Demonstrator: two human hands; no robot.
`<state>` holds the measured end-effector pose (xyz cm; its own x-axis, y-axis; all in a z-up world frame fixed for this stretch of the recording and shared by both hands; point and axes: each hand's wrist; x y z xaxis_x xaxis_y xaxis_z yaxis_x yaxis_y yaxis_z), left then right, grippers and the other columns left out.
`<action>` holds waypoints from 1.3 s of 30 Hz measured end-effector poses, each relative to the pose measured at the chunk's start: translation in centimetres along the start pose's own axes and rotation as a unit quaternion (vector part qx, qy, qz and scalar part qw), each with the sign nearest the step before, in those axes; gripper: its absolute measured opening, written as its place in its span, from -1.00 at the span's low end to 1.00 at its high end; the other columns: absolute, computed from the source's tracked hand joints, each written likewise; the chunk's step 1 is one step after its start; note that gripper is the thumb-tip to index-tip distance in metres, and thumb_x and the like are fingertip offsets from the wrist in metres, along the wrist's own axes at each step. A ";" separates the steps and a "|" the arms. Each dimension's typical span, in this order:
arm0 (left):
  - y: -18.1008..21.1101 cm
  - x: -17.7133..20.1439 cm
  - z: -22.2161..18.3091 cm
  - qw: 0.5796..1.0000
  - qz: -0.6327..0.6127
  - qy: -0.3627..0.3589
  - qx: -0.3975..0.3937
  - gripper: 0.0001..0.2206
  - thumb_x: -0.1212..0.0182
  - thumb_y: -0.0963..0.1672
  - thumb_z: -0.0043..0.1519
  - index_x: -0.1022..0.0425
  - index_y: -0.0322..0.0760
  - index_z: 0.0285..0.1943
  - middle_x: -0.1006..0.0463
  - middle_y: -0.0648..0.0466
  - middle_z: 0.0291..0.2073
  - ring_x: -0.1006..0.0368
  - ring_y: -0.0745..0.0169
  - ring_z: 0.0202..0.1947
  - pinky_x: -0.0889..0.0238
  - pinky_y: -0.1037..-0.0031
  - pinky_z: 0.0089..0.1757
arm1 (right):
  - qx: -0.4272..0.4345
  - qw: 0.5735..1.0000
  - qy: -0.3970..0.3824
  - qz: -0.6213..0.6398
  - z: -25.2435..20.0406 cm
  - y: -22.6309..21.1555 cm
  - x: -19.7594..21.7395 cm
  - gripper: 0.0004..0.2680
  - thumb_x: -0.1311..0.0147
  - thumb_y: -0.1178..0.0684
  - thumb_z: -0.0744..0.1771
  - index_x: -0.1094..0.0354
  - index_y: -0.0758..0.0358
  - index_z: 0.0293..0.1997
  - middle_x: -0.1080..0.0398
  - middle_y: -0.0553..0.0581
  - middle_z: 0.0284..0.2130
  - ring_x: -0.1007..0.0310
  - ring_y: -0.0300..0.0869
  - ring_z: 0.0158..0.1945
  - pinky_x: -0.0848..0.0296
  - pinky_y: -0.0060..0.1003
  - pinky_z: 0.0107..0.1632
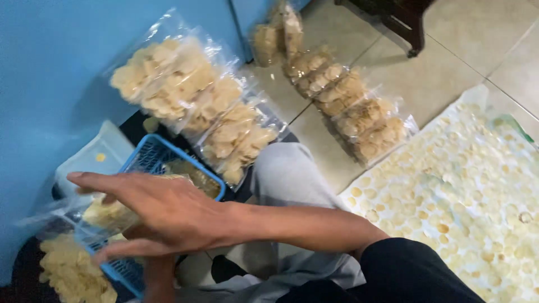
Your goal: Packaging chips into plastic bags using a small scoop and hands
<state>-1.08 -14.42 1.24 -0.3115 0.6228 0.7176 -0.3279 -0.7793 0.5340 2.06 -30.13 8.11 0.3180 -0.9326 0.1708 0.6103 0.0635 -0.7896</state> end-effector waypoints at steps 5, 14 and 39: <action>5.3 -3.0 1.4 0.999 0.018 0.015 -0.031 0.08 -0.61 -0.16 0.03 0.30 -0.46 0.55 -0.14 -0.41 0.36 -0.30 -0.41 0.30 -0.28 0.05 0.23 | -0.046 0.994 0.057 0.083 -1.3 1.4 5.9 -0.52 -0.21 -0.18 0.32 -0.19 -0.06 0.41 -0.31 0.05 0.43 -0.34 -0.01 0.59 -0.51 -0.01 0.66; 14.6 -6.7 5.3 0.995 0.044 -0.004 -0.090 0.18 -0.60 0.06 0.06 0.38 -0.41 0.59 -0.06 -0.45 0.46 -0.11 -0.45 0.45 0.00 -0.15 0.42 | -0.118 0.900 0.394 0.145 -5.9 0.4 21.4 -0.88 -0.13 0.09 0.42 -0.47 0.14 0.05 -0.56 0.10 -0.02 -0.61 -0.26 -0.10 -0.63 -0.39 0.06; 8.3 -10.3 -6.2 0.984 0.034 -0.016 0.177 -0.05 -0.42 -0.18 -0.05 0.11 -0.62 0.51 -0.19 -0.48 0.29 -0.23 -0.41 0.32 -0.09 -0.05 0.31 | -0.434 0.580 0.672 0.156 -32.4 44.0 46.6 -0.81 -0.25 0.03 0.34 -0.57 0.32 -0.03 -0.57 0.04 -0.23 -0.41 -0.37 -0.42 -0.37 -0.55 -0.45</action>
<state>-6.15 -26.88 -4.48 -0.2922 0.5710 0.7672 0.0252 -0.7973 0.6030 20.27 -82.32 -37.74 -0.8930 -0.3963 -0.2134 -0.1055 0.6451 -0.7567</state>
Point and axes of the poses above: each hand's wrist, its own z-axis towards the middle knuckle, its own x-axis out of the back of the hand, y = z × x
